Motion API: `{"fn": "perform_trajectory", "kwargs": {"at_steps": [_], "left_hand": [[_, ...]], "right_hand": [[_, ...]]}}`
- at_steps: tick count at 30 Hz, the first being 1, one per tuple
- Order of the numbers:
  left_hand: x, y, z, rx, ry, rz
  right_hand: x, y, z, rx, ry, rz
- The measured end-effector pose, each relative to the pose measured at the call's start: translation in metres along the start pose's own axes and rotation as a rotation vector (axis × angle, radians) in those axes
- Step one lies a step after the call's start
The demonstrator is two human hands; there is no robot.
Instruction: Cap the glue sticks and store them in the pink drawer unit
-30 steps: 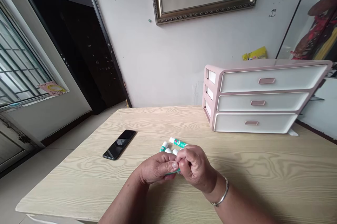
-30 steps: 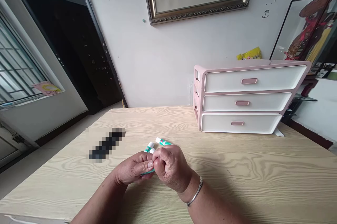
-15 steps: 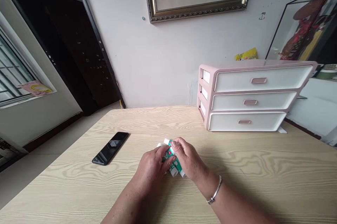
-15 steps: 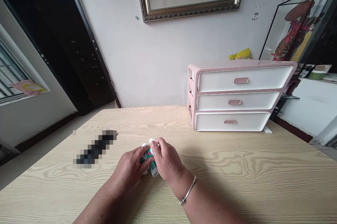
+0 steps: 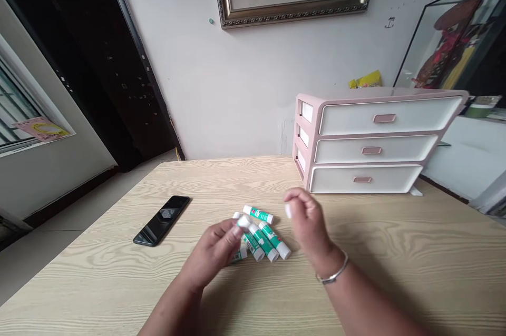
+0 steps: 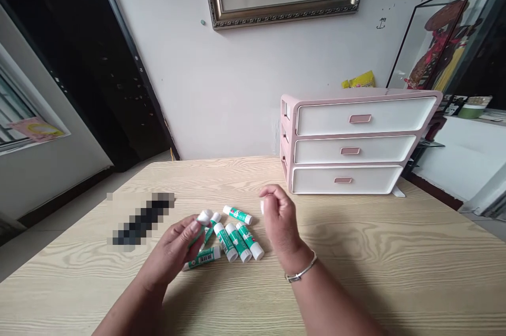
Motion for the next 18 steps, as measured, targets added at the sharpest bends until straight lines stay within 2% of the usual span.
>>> {"fn": "perform_trajectory", "kwargs": {"at_steps": [2,6,8,11,12,15,18], "left_hand": [[0.005,0.000,-0.023,-0.135,0.005,-0.032],[-0.001,0.000,-0.068,-0.395,0.408,-0.013],[0.005,0.000,-0.092,-0.504,0.639,-0.082],[0.025,0.001,-0.119,-0.522,1.005,-0.240],[0.034,0.002,-0.127,-0.495,1.127,-0.320],[0.049,-0.001,-0.146,-0.508,1.238,-0.408],[0.050,-0.006,-0.156,-0.558,1.315,-0.455]], "right_hand": [[0.005,0.006,-0.010,-0.076,-0.009,0.011],[0.000,0.005,0.014,0.086,-0.125,0.005],[-0.011,0.003,0.018,0.108,-0.177,0.015],[-0.028,0.008,0.010,0.053,-0.205,0.052],[-0.030,0.010,0.006,0.027,-0.205,0.063],[-0.030,0.016,-0.006,-0.048,-0.197,0.079],[-0.030,0.020,-0.013,-0.092,-0.210,0.106]]}}
Point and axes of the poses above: each hand's wrist, its own y-axis towards the middle knuckle, its own z-axis out of the palm, x = y × z, the point moved 9 cm from there along y, towards the middle knuckle, and after that the axes turned 1 degree about x, right-handed, at the moved point
